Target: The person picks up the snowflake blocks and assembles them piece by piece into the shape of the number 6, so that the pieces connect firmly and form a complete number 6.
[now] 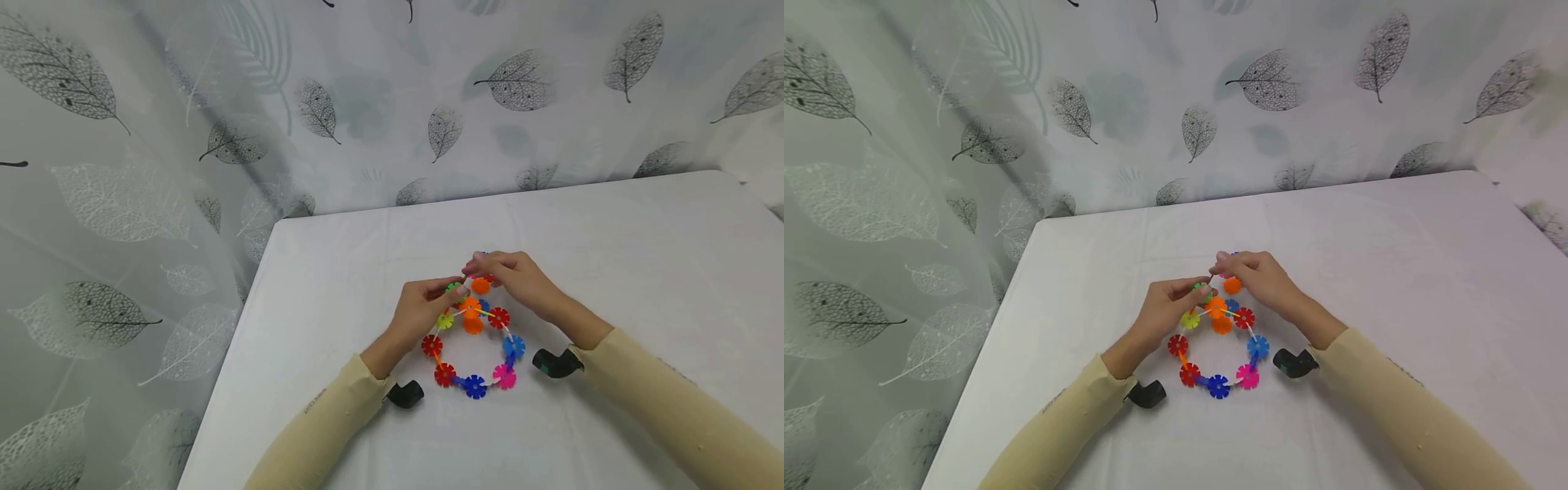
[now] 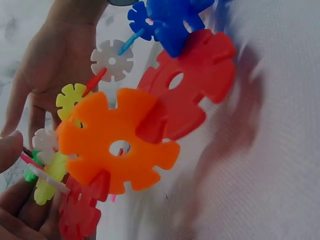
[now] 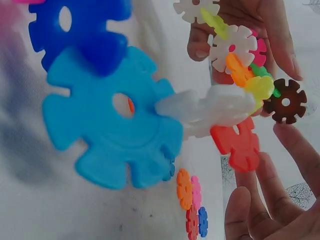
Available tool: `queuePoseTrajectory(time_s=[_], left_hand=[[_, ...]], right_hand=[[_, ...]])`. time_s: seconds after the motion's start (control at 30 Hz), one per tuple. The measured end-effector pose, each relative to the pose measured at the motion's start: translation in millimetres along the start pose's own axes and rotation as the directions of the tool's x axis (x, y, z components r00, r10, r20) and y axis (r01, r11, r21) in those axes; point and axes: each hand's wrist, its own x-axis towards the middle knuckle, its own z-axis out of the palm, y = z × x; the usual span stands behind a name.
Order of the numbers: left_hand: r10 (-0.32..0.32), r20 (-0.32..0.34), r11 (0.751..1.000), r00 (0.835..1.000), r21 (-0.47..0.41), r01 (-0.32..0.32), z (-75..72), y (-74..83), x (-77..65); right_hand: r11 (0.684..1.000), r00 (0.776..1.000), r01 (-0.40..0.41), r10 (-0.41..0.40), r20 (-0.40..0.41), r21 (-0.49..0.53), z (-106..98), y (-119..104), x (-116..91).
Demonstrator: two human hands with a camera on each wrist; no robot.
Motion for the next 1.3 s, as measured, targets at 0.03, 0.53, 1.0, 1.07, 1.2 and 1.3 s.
queuePoseTrajectory(time_s=[0.03,0.53,1.0,1.07,1.2,1.3], left_hand=[[-0.006,-0.004,1.000,1.000,-0.019,0.006,-0.2,-0.3,0.1],[-0.179,-0.087,0.973,0.980,-0.163,0.164,-5.8,-5.4,1.0],[-0.193,-0.059,0.965,0.979,-0.191,0.179,-11.2,-9.6,0.8],[-0.189,-0.074,0.966,0.979,-0.195,0.171,-11.2,-11.1,0.6],[-0.188,-0.110,0.967,0.976,-0.195,0.164,-10.9,-13.4,0.1],[-0.187,-0.123,0.967,0.975,-0.196,0.160,-10.6,-13.9,-0.7]], right_hand=[[1.000,1.000,-0.005,0.005,-0.006,0.000,-1,0,0],[0.997,0.950,-0.078,0.081,-0.300,0.023,-21,9,19],[0.963,0.986,-0.156,0.138,-0.094,-0.218,-19,33,24],[0.949,0.991,-0.134,0.120,-0.065,-0.286,-17,35,25],[0.919,0.995,-0.096,0.096,-0.021,-0.383,-13,34,25],[0.908,0.996,-0.076,0.087,0.006,-0.412,-10,34,24]])
